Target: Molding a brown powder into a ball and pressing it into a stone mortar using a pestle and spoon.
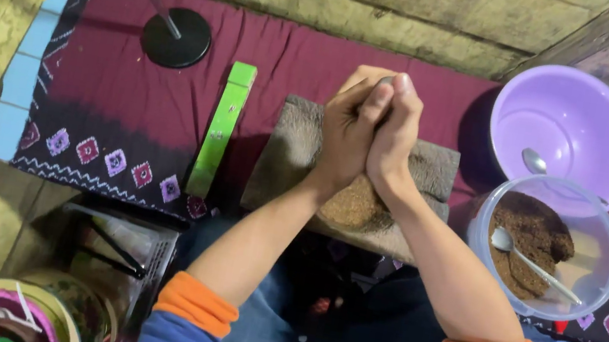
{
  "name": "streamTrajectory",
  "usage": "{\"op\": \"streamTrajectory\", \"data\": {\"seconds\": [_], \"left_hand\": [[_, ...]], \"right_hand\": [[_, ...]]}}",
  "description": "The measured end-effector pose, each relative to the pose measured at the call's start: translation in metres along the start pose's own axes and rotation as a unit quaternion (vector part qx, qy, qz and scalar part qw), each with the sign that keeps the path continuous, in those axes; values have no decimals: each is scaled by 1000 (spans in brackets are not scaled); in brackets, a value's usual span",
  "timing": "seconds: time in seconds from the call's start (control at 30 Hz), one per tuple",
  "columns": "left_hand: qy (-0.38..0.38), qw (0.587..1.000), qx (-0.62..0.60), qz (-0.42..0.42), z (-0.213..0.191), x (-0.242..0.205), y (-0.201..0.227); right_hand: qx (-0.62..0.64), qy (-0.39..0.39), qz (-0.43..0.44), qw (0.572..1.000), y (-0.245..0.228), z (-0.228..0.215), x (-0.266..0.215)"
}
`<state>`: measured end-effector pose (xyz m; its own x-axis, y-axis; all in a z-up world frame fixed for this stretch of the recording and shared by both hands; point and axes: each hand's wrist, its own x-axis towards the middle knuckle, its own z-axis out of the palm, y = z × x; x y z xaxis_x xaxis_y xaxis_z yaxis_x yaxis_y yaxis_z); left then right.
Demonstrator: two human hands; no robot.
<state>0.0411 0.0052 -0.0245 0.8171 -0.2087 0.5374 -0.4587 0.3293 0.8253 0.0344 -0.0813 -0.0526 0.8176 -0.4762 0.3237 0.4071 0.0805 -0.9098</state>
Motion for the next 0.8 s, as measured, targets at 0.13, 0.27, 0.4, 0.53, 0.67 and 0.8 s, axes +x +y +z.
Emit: {"op": "streamTrajectory", "data": {"seconds": [0.13, 0.27, 0.4, 0.53, 0.67, 0.8], "left_hand": [[26, 999, -28, -9, 1, 5, 5], [-3, 999, -45, -15, 4, 10, -5], [-19, 999, -42, -15, 11, 8, -21], [-51, 998, -34, -12, 12, 1, -6], [-85, 996, -36, 0, 13, -8, 0], [-78, 995, -45, 37, 19, -7, 34]], "right_hand": [[-47, -69, -30, 996, 14, -13, 6], [-65, -59, -32, 996, 8, -17, 4], [-75, -31, -37, 996, 1, -16, 3], [-93, 24, -37, 995, -9, -11, -10], [-120, 136, -32, 983, -27, 0, -27], [-117, 128, -54, 983, -40, -11, -28]]}}
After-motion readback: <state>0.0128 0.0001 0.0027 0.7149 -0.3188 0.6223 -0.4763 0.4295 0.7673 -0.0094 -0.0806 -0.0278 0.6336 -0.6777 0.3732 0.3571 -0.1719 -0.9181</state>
